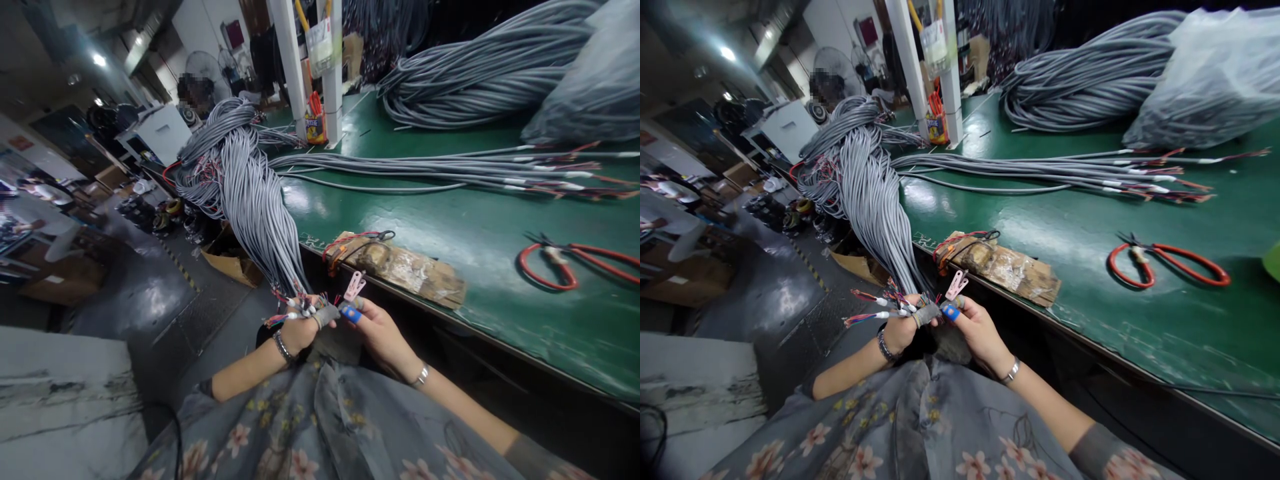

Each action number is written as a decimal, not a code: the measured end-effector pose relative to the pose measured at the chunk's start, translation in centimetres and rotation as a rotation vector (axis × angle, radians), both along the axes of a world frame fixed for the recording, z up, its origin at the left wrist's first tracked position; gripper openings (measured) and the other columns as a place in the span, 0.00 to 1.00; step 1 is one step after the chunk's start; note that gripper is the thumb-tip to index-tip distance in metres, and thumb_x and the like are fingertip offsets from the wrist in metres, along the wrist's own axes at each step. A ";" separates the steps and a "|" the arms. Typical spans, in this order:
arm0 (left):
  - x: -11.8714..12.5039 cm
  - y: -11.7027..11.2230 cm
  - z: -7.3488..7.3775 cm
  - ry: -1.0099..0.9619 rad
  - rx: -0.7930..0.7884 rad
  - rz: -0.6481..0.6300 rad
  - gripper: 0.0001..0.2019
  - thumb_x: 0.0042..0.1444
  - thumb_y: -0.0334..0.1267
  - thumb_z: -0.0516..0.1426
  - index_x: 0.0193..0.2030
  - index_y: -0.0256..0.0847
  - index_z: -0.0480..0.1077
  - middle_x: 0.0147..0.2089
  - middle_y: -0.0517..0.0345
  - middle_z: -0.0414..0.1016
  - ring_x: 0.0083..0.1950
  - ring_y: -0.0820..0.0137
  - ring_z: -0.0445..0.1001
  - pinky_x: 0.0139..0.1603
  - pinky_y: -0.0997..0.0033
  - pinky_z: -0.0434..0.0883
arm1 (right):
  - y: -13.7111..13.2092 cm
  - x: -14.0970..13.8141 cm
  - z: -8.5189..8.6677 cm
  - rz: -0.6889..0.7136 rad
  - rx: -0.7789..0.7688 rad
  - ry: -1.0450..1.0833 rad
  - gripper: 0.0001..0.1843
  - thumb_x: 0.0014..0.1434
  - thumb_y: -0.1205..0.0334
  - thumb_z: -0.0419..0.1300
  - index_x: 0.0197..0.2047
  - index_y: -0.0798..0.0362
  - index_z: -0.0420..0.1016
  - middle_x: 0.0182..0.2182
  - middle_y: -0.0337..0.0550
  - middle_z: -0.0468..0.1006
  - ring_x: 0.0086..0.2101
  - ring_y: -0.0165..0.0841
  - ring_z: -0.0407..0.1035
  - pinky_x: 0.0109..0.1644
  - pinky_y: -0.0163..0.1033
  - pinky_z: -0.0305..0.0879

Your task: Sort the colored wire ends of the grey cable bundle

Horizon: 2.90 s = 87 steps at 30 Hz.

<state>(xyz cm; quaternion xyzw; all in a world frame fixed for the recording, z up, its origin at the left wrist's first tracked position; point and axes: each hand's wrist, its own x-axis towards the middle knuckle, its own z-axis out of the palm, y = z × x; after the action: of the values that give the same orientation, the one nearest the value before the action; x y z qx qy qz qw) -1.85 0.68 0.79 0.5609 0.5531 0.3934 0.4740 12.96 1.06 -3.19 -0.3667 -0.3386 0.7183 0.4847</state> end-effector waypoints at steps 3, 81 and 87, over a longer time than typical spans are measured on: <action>0.0 0.0 0.1 0.006 0.006 -0.018 0.21 0.47 0.56 0.61 0.20 0.38 0.71 0.19 0.56 0.73 0.25 0.70 0.72 0.32 0.70 0.69 | 0.0 0.2 -0.2 0.000 0.014 -0.010 0.20 0.40 0.46 0.72 0.25 0.52 0.72 0.21 0.36 0.70 0.24 0.28 0.59 0.31 0.37 0.59; 0.0 0.1 1.2 0.057 -0.001 -0.130 0.21 0.48 0.56 0.60 0.19 0.38 0.71 0.19 0.57 0.72 0.24 0.71 0.70 0.30 0.71 0.67 | 3.3 0.3 -0.7 0.021 -0.160 0.445 0.25 0.41 0.38 0.69 0.34 0.50 0.81 0.29 0.39 0.81 0.27 0.29 0.70 0.30 0.34 0.69; 0.5 0.1 1.0 0.027 -0.004 -0.069 0.21 0.48 0.56 0.60 0.19 0.39 0.71 0.19 0.56 0.72 0.25 0.70 0.70 0.32 0.70 0.67 | 3.1 0.1 -0.7 -0.090 -0.055 0.341 0.18 0.46 0.46 0.70 0.34 0.50 0.80 0.26 0.38 0.78 0.25 0.29 0.67 0.30 0.35 0.67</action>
<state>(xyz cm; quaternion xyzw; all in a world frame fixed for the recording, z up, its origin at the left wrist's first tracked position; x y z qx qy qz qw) -1.31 0.78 1.83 0.5839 0.5406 0.3683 0.4808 13.09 4.16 -3.84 -0.2675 -0.2152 0.7567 0.5564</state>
